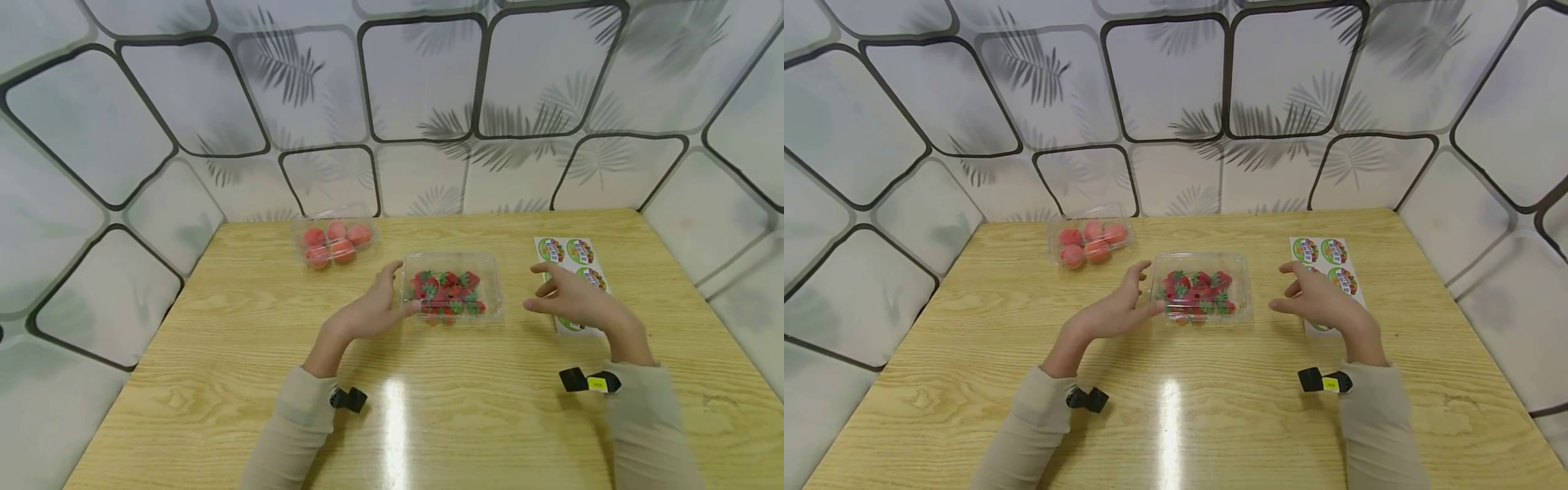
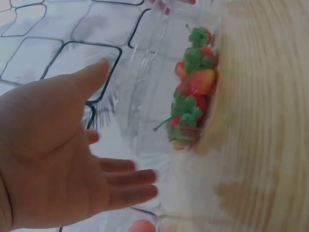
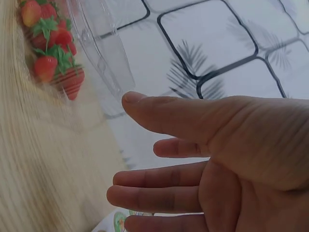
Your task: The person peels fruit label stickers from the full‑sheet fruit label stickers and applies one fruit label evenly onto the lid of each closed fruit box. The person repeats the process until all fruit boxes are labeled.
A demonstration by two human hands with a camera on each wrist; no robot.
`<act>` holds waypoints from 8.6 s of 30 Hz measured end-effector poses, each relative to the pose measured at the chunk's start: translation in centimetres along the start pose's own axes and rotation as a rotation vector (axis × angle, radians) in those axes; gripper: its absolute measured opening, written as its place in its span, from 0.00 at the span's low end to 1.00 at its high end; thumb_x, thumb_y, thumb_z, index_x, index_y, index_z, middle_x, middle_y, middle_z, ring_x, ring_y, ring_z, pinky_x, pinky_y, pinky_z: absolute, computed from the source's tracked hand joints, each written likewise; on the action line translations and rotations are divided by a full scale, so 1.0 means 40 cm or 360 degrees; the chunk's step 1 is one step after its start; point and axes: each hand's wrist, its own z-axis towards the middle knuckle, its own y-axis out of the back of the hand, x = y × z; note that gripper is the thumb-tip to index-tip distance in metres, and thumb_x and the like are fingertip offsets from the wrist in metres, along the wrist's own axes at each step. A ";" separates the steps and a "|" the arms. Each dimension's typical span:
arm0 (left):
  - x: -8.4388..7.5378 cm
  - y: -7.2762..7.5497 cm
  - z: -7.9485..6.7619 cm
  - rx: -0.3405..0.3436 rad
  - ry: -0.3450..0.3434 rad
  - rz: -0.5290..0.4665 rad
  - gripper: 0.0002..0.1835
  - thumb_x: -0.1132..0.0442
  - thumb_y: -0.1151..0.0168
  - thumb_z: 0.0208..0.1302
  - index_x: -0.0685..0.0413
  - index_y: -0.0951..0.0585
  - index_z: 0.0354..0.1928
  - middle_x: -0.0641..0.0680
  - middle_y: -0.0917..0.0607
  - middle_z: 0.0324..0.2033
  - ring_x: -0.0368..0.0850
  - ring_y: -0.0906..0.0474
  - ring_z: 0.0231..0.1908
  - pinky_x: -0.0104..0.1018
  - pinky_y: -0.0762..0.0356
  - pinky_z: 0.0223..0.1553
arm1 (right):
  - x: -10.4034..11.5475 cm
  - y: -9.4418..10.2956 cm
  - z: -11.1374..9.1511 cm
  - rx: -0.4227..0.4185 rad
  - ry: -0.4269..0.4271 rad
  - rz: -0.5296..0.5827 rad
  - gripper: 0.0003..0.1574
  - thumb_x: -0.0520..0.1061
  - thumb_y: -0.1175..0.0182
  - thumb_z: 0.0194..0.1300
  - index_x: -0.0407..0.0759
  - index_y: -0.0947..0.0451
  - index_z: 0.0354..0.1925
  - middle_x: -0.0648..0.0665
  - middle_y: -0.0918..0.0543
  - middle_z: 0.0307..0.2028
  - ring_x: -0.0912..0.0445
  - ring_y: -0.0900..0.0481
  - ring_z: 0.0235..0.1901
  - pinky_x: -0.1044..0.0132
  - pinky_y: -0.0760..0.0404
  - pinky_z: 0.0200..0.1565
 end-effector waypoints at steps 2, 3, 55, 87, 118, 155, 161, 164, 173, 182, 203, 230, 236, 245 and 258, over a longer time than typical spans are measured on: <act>-0.003 -0.009 0.011 -0.0086 -0.0065 0.0058 0.46 0.42 0.50 0.74 0.51 0.65 0.78 0.65 0.62 0.76 0.61 0.62 0.76 0.59 0.47 0.71 | -0.011 0.004 0.000 -0.0016 -0.0024 0.0006 0.48 0.56 0.39 0.70 0.31 0.47 0.72 0.29 0.20 0.51 0.40 0.18 0.47 0.52 0.18 0.38; -0.007 -0.014 0.018 -0.0127 -0.0092 0.0097 0.45 0.42 0.51 0.74 0.50 0.63 0.79 0.64 0.63 0.77 0.61 0.64 0.76 0.60 0.48 0.71 | -0.016 0.006 -0.001 -0.0021 -0.0038 0.0020 0.47 0.56 0.39 0.70 0.31 0.46 0.72 0.28 0.20 0.51 0.40 0.18 0.47 0.53 0.18 0.35; -0.030 -0.079 0.060 -0.0169 -0.0103 0.0612 0.39 0.39 0.55 0.75 0.49 0.50 0.79 0.63 0.64 0.78 0.60 0.73 0.76 0.62 0.61 0.73 | -0.213 0.052 0.010 -0.0525 -0.0680 0.0077 0.64 0.49 0.32 0.61 0.14 0.63 0.69 0.10 0.47 0.51 0.35 0.29 0.36 0.51 0.18 0.30; -0.032 -0.090 0.055 -0.0164 -0.0019 0.0340 0.45 0.35 0.52 0.70 0.48 0.53 0.79 0.64 0.78 0.74 0.63 0.73 0.75 0.61 0.46 0.70 | -0.253 0.066 -0.021 -0.0569 -0.0850 0.0600 0.46 0.45 0.34 0.64 0.21 0.42 0.67 0.42 0.19 0.32 0.56 0.17 0.25 0.58 0.15 0.30; -0.031 -0.086 0.055 -0.0180 -0.0004 0.0442 0.45 0.34 0.52 0.70 0.47 0.53 0.79 0.65 0.74 0.75 0.62 0.70 0.76 0.59 0.48 0.71 | 0.056 0.085 -0.019 -0.1401 0.0309 0.1332 0.18 0.34 0.29 0.58 0.35 0.15 0.48 0.55 0.11 0.34 0.64 0.13 0.33 0.75 0.18 0.33; -0.040 -0.084 0.055 -0.0206 0.0004 0.0528 0.44 0.34 0.52 0.70 0.48 0.50 0.79 0.67 0.70 0.76 0.67 0.64 0.75 0.62 0.52 0.72 | 0.189 0.016 -0.034 -0.0725 0.0553 0.1087 0.11 0.33 0.38 0.66 0.36 0.17 0.47 0.50 0.10 0.34 0.56 0.12 0.29 0.66 0.15 0.28; -0.042 -0.084 0.053 -0.0219 0.0030 0.0522 0.43 0.35 0.51 0.70 0.47 0.49 0.79 0.66 0.71 0.76 0.67 0.63 0.75 0.61 0.54 0.72 | 0.202 0.006 -0.033 -0.0677 0.0530 0.1010 0.10 0.35 0.38 0.67 0.34 0.18 0.47 0.50 0.10 0.34 0.55 0.11 0.30 0.64 0.15 0.29; -0.044 -0.083 0.053 -0.0226 0.0026 0.0533 0.43 0.35 0.51 0.71 0.47 0.49 0.79 0.66 0.70 0.76 0.67 0.65 0.75 0.61 0.56 0.73 | 0.212 0.001 -0.034 -0.0663 0.0519 0.0956 0.11 0.35 0.38 0.68 0.32 0.18 0.47 0.50 0.11 0.34 0.54 0.11 0.30 0.63 0.15 0.29; -0.072 -0.040 0.046 -0.0459 -0.0239 0.0275 0.37 0.38 0.65 0.77 0.57 0.38 0.74 0.67 0.55 0.76 0.65 0.60 0.75 0.64 0.57 0.71 | 0.243 -0.020 -0.036 -0.0628 0.0483 0.0824 0.18 0.40 0.37 0.68 0.27 0.21 0.51 0.51 0.11 0.35 0.53 0.11 0.31 0.60 0.14 0.30; -0.164 0.012 0.014 -0.0752 -0.0677 -0.0705 0.30 0.44 0.59 0.79 0.66 0.33 0.64 0.61 0.25 0.58 0.48 0.28 0.59 0.45 0.32 0.64 | 0.262 -0.049 -0.020 -0.0511 0.0465 0.0807 0.17 0.41 0.36 0.68 0.29 0.20 0.50 0.38 0.11 0.35 0.51 0.11 0.29 0.56 0.14 0.28; -0.243 0.007 0.014 -0.0923 -0.0736 -0.0980 0.13 0.64 0.46 0.75 0.71 0.21 0.44 0.64 0.17 0.30 0.40 0.20 0.26 0.30 0.22 0.26 | 0.338 -0.052 0.001 -0.0442 0.0614 0.0968 0.13 0.41 0.43 0.73 0.30 0.20 0.44 0.42 0.11 0.31 0.45 0.13 0.25 0.54 0.15 0.25; -0.269 -0.004 -0.016 -0.1427 -0.1264 -0.0096 0.14 0.70 0.35 0.64 0.64 0.25 0.50 0.66 0.26 0.48 0.52 0.23 0.38 0.33 0.20 0.31 | 0.396 -0.072 -0.048 -0.0717 0.0662 0.1126 0.10 0.35 0.42 0.70 0.24 0.20 0.41 0.45 0.11 0.29 0.48 0.12 0.24 0.56 0.16 0.22; -0.268 -0.012 -0.022 -0.1526 -0.1305 0.0323 0.15 0.63 0.29 0.60 0.58 0.22 0.46 0.71 0.36 0.61 0.61 0.29 0.51 0.42 0.22 0.41 | 0.399 -0.077 -0.049 -0.0780 0.0723 0.1195 0.09 0.32 0.43 0.70 0.23 0.21 0.40 0.45 0.11 0.29 0.49 0.12 0.24 0.57 0.17 0.22; -0.276 -0.012 -0.020 -0.1885 -0.1360 0.0917 0.14 0.55 0.26 0.54 0.54 0.20 0.35 0.59 0.23 0.44 0.55 0.29 0.43 0.45 0.29 0.41 | 0.402 -0.078 -0.056 -0.0791 0.0767 0.1183 0.09 0.31 0.43 0.69 0.22 0.21 0.41 0.44 0.12 0.28 0.49 0.13 0.23 0.57 0.17 0.21; -0.290 -0.002 -0.023 -0.1792 -0.1393 0.0996 0.11 0.60 0.32 0.56 0.54 0.25 0.25 0.52 0.24 0.25 0.48 0.28 0.26 0.36 0.29 0.28 | 0.404 -0.077 -0.051 -0.0798 0.0987 0.1171 0.08 0.25 0.41 0.64 0.23 0.18 0.41 0.44 0.11 0.34 0.53 0.12 0.27 0.62 0.16 0.25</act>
